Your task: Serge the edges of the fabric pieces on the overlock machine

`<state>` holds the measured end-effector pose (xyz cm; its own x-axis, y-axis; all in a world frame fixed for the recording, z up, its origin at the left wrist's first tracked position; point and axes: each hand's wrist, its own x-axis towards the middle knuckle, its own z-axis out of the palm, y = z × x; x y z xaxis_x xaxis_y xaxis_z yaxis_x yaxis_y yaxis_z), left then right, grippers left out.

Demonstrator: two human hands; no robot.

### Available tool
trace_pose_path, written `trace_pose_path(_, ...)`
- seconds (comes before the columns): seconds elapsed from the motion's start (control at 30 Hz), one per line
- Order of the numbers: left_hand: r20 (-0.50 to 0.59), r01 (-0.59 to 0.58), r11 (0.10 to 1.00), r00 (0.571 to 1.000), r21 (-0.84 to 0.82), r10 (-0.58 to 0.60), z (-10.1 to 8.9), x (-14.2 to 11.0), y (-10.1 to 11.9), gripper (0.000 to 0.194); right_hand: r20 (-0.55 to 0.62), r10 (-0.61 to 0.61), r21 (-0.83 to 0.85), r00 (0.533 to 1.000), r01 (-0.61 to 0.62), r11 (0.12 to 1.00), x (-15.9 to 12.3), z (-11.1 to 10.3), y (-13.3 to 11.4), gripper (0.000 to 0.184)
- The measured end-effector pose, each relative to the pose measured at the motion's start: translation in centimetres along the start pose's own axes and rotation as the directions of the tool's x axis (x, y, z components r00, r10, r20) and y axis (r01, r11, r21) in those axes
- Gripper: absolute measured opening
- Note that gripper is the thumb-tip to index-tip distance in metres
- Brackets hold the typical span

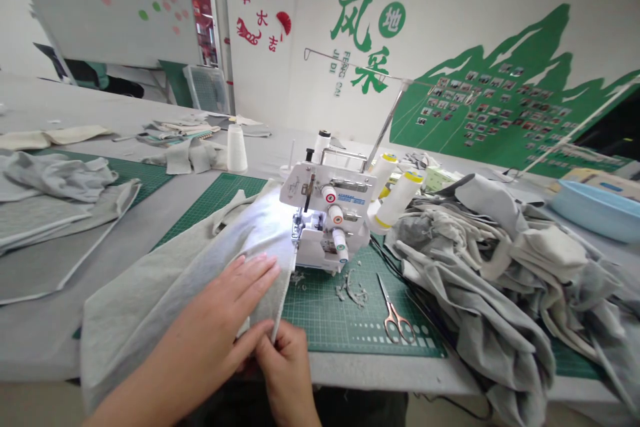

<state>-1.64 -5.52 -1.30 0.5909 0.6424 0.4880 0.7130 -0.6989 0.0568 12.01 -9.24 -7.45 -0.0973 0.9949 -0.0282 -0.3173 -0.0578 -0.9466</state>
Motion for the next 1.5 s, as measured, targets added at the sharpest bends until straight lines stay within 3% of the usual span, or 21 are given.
trace_pose_path(0.2, 0.03, 0.019, 0.999, 0.999, -0.048, -0.018, 0.3, 0.4, -0.6, 0.06, -0.028, 0.065, -0.015, 0.997, -0.065, 0.998, 0.3, 0.2, 0.2, 0.05)
trace_pose_path(0.33, 0.04, 0.027, 0.998, 0.999, -0.054, -0.025, 0.2, 0.8, -0.7, 0.062, -0.052, 0.074, -0.029, 0.996, -0.076, 0.997, 0.5, 0.1, 0.2, 0.041)
trace_pose_path(0.63, 0.067, 0.032, 0.998, 0.997, -0.054, -0.028, -0.2, 1.2, -0.4, 0.069, -0.074, -0.002, -0.02, 0.997, 0.001, 1.0, 0.6, -0.1, 0.2, 0.014)
trace_pose_path(0.8, 0.057, 0.024, 1.0, 0.998, -0.015, -0.023, -0.3, 1.9, 0.0, 0.055, -0.086, -0.08, -0.025, 0.993, 0.078, 0.997, 0.9, -0.1, -0.1, 0.012)
trace_pose_path(0.93, 0.054, 0.01, 1.0, 0.999, 0.001, -0.01, -0.2, 2.6, -0.1, 0.045, -0.052, -0.035, 0.003, 0.998, 0.035, 0.999, 0.9, 0.0, 0.1, 0.022)
trace_pose_path(1.17, 0.086, 0.009, 1.0, 0.996, -0.025, -0.007, 0.3, 3.1, -1.0, 0.054, -0.059, 0.012, 0.001, 0.998, -0.012, 1.0, 0.8, 0.0, 0.2, 0.037)
trace_pose_path(1.5, 0.141, 0.05, 0.998, 0.989, -0.026, -0.046, 0.5, 4.2, -1.8, 0.056, -0.091, 0.091, 0.124, 0.992, -0.079, 0.989, 1.2, 0.2, 0.5, 0.056)
